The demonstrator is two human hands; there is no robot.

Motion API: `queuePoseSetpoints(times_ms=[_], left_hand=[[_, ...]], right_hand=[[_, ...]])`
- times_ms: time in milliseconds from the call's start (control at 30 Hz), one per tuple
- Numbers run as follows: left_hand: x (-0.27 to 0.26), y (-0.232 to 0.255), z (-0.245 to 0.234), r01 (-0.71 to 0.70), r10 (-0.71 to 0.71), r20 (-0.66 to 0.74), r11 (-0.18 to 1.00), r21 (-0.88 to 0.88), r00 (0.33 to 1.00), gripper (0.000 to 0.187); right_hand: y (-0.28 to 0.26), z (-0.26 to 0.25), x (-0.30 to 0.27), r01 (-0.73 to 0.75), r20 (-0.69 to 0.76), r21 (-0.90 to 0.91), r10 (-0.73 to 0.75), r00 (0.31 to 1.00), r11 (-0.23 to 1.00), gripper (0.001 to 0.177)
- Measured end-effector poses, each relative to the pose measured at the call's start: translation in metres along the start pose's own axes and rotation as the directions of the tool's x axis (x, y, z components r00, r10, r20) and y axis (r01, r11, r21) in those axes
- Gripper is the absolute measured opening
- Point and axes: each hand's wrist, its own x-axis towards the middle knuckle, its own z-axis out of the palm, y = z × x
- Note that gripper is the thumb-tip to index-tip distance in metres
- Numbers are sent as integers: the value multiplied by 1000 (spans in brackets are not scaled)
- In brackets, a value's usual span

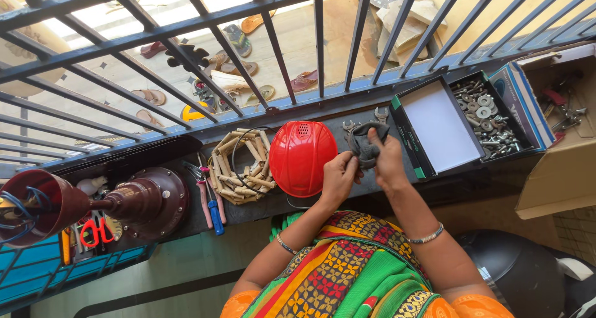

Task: The person cleans and reassembles a ceiling fan motor and its housing by hand and using various tools including wrenches and a cloth.

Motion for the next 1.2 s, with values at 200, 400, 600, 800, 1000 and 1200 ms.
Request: queuePoseSetpoints(times_ms=[200,400,600,800,1000,1200], left_hand=[[-3,5,-6,-35,37,-44,998,42,998,11],[-2,12,7,-71,70,62,997,23,996,14],[-12,31,11,-62,56,158,998,31,986,20],[0,21,12,30,-14,137,993,-115,990,23],[-3,16,25,-2,-21,178,992,127,984,23],[-2,17,23,-104,24,235,937,335,972,30]], right_hand=[[3,9,-29,3,-7,-47,-4,1000,999,20],[-32,0,-6,150,-183,13,-145,972,989,12],[-77,-30,3,229,-183,58,-216,959,972,9],[-74,-50,7,259,-200,291,-206,958,921,10],[-60,-31,-19,77,-39,32,-76,996,997,15],[-62,-15,-42,378,76,-395,-380,922,838,26]])
